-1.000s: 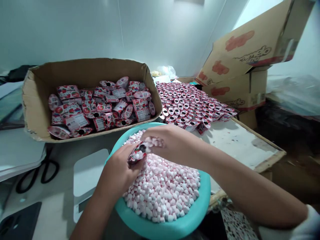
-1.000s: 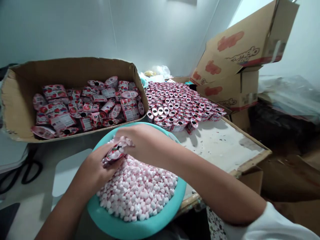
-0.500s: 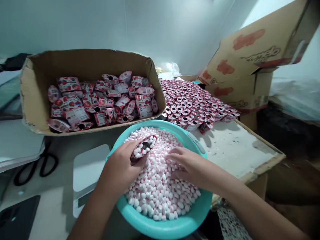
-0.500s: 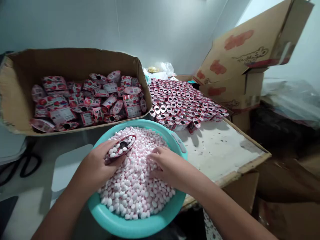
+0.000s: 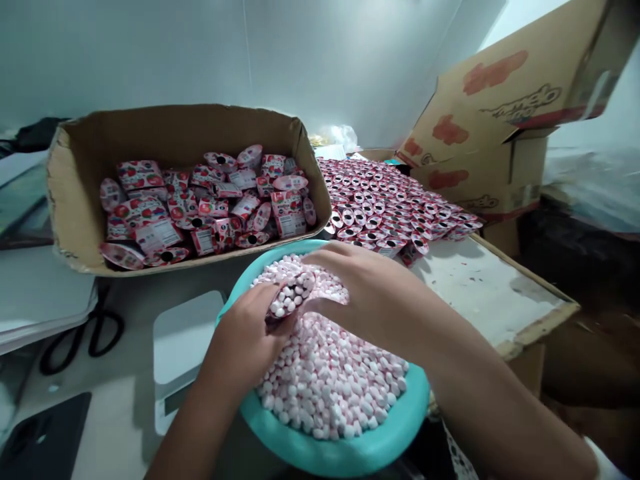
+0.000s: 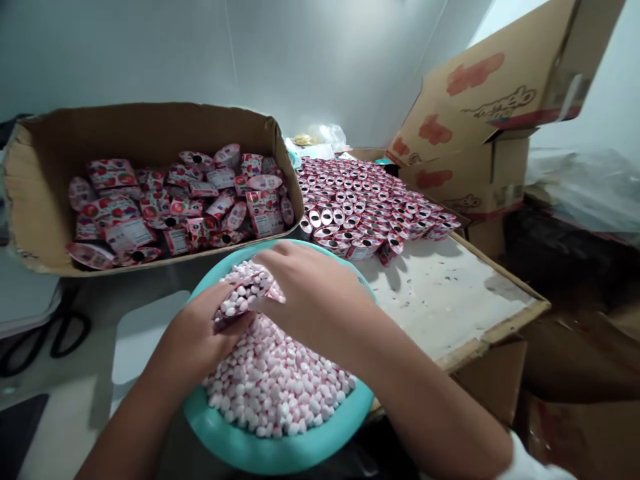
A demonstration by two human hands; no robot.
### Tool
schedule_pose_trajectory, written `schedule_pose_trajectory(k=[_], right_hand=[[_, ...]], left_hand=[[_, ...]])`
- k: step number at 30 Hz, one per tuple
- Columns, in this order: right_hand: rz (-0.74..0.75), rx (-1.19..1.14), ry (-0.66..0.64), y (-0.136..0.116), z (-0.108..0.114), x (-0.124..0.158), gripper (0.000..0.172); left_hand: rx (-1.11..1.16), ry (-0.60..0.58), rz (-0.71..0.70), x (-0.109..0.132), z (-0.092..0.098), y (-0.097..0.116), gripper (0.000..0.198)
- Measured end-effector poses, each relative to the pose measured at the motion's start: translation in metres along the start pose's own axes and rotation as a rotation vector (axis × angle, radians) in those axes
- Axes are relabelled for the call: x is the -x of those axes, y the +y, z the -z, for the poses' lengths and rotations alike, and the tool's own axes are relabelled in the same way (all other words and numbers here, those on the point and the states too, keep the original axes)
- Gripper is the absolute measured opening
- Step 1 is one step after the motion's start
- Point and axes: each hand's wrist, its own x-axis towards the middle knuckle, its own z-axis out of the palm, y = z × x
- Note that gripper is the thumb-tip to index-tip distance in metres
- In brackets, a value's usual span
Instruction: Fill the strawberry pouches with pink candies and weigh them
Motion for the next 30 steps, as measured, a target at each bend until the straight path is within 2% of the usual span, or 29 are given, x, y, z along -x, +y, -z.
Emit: schedule_pose_trajectory(k=[4, 9, 10, 13, 14, 15, 17, 21, 24, 28, 30], right_hand=[[0.012, -0.158, -0.02, 0.024, -0.024, 0.028, 0.053], [0.193, -0.133, 0.02, 0.022, -0.041, 0.021, 0.06], [0.232, -0.115, 0.035, 0.021, -0.042, 0.02, 0.054], [0.283, -0.145, 0.186, 0.022, -0.045, 0.025, 0.015], [0.279, -0.172, 0.258, 0.023, -0.045, 0.027, 0.009], [0.277, -0.193, 0.32, 0.024, -0.045, 0.03, 0.011], [0.289, -0.192, 0.377, 0.024, -0.047, 0.033, 0.008], [0.376, -0.098, 0.272, 0.022, -0.051, 0.034, 0.027], [0.358, -0.106, 0.265, 0.023, -0.051, 0.034, 0.016], [0.292, -0.104, 0.3, 0.026, -0.049, 0.035, 0.019], [0.298, -0.073, 0.27, 0.027, -0.049, 0.035, 0.029]], left_hand=[[0.052, -0.008, -0.024, 0.0, -0.001, -0.002, 0.043], [0.081, -0.003, -0.054, 0.0, -0.001, -0.004, 0.043], [0.084, 0.002, -0.063, 0.001, 0.0, -0.004, 0.043], [0.073, 0.008, -0.108, 0.002, 0.0, -0.004, 0.039], [0.061, 0.009, -0.124, 0.002, 0.001, -0.004, 0.039], [0.047, 0.009, -0.139, 0.003, 0.001, -0.003, 0.038], [0.027, 0.013, -0.161, 0.003, 0.002, -0.002, 0.038], [-0.001, 0.058, -0.18, 0.004, 0.003, 0.0, 0.038], [-0.024, 0.066, -0.184, 0.003, 0.004, 0.001, 0.037], [-0.025, 0.069, -0.185, 0.003, 0.004, 0.002, 0.039], [-0.019, 0.07, -0.183, 0.003, 0.003, 0.003, 0.039]])
